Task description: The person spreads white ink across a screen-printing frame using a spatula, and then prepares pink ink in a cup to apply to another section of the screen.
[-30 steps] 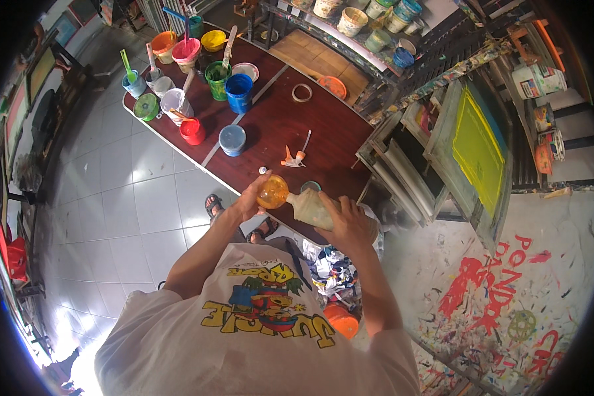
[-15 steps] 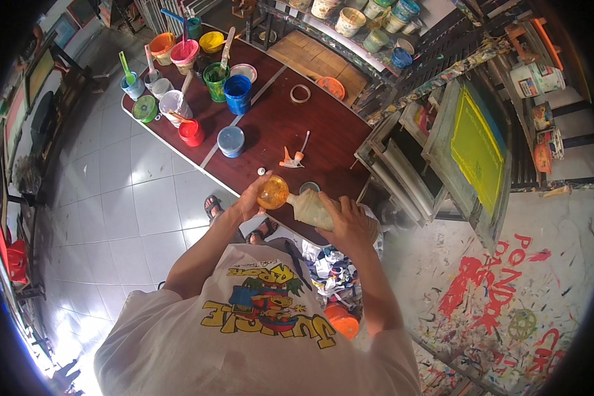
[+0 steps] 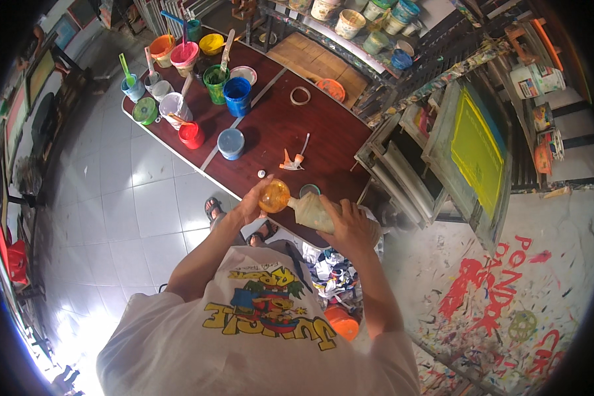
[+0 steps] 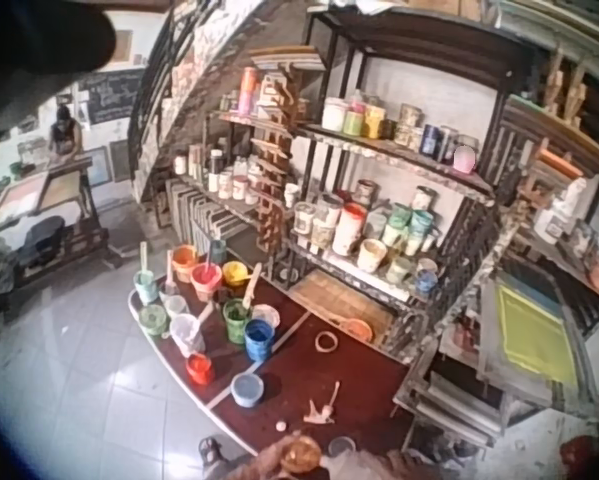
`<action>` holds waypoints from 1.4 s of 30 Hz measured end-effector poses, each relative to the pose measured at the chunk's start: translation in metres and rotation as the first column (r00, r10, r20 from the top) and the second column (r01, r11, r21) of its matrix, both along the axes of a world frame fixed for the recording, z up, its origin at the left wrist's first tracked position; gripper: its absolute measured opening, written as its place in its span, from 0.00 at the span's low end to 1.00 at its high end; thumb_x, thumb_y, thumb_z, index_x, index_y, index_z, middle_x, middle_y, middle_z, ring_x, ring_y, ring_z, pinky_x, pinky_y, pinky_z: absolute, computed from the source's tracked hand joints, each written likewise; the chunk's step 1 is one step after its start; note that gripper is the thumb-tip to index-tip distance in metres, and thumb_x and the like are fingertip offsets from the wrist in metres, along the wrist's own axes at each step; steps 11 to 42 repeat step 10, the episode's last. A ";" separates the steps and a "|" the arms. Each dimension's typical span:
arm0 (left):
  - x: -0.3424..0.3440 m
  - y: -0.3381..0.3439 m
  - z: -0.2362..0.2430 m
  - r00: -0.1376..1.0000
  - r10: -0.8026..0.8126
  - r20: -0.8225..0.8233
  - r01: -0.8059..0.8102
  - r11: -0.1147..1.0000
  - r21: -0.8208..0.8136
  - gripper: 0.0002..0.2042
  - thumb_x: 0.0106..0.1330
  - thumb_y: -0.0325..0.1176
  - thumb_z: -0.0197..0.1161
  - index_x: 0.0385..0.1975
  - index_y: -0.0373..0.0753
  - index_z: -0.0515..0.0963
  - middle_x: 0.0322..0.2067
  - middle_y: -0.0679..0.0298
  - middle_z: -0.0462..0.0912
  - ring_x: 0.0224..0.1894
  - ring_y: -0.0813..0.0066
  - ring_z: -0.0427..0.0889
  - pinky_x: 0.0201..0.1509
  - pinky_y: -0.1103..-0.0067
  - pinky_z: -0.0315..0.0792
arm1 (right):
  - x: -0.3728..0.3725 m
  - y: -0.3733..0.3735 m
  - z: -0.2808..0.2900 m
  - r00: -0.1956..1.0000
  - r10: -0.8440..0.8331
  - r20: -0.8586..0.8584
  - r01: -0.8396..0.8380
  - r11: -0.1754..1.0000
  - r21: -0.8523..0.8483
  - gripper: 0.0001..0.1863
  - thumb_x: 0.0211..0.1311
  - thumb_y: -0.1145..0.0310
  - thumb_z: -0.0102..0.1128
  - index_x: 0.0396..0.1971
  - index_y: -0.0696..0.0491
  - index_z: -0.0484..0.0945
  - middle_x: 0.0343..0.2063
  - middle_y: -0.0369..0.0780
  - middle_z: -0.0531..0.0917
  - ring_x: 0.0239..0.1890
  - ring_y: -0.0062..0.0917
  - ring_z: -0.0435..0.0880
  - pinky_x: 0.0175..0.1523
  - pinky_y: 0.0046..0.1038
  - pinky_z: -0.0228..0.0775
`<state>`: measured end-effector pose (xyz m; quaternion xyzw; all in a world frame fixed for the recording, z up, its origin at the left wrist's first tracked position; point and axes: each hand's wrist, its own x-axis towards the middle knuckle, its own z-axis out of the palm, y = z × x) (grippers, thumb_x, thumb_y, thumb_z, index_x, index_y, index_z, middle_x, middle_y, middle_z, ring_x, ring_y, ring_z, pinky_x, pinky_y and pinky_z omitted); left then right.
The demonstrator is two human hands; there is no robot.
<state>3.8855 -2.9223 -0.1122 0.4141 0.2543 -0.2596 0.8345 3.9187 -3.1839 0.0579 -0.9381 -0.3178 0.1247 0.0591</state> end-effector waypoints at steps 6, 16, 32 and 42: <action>-0.001 -0.004 -0.004 1.000 0.008 -0.015 -0.008 1.000 -0.006 0.29 0.68 0.71 0.51 0.47 0.53 0.82 0.30 0.76 0.83 0.24 0.89 0.72 0.21 0.86 0.57 | -0.003 -0.003 -0.003 1.000 0.001 0.029 -0.001 1.000 0.002 0.48 0.47 0.56 0.81 0.71 0.41 0.69 0.47 0.43 0.75 0.51 0.41 0.79 0.55 0.45 0.71; 0.001 0.003 -0.009 0.999 -0.051 0.008 0.051 0.998 -0.032 0.30 0.70 0.70 0.50 0.55 0.52 0.78 0.43 0.72 0.86 0.38 0.86 0.83 0.22 0.85 0.62 | -0.001 -0.001 0.000 0.999 0.007 0.035 -0.007 1.000 -0.013 0.48 0.47 0.55 0.80 0.71 0.41 0.69 0.47 0.43 0.75 0.51 0.41 0.79 0.56 0.46 0.70; 0.001 0.003 -0.009 0.999 -0.051 0.008 0.051 0.998 -0.032 0.30 0.70 0.70 0.50 0.55 0.52 0.78 0.43 0.72 0.86 0.38 0.86 0.83 0.22 0.85 0.62 | -0.001 -0.001 0.000 0.999 0.007 0.035 -0.007 1.000 -0.013 0.48 0.47 0.55 0.80 0.71 0.41 0.69 0.47 0.43 0.75 0.51 0.41 0.79 0.56 0.46 0.70; 0.001 0.003 -0.009 0.999 -0.051 0.008 0.051 0.998 -0.032 0.30 0.70 0.70 0.50 0.55 0.52 0.78 0.43 0.72 0.86 0.38 0.86 0.83 0.22 0.85 0.62 | -0.001 -0.001 0.000 0.999 0.007 0.035 -0.007 1.000 -0.013 0.48 0.47 0.55 0.80 0.71 0.41 0.69 0.47 0.43 0.75 0.51 0.41 0.79 0.56 0.46 0.70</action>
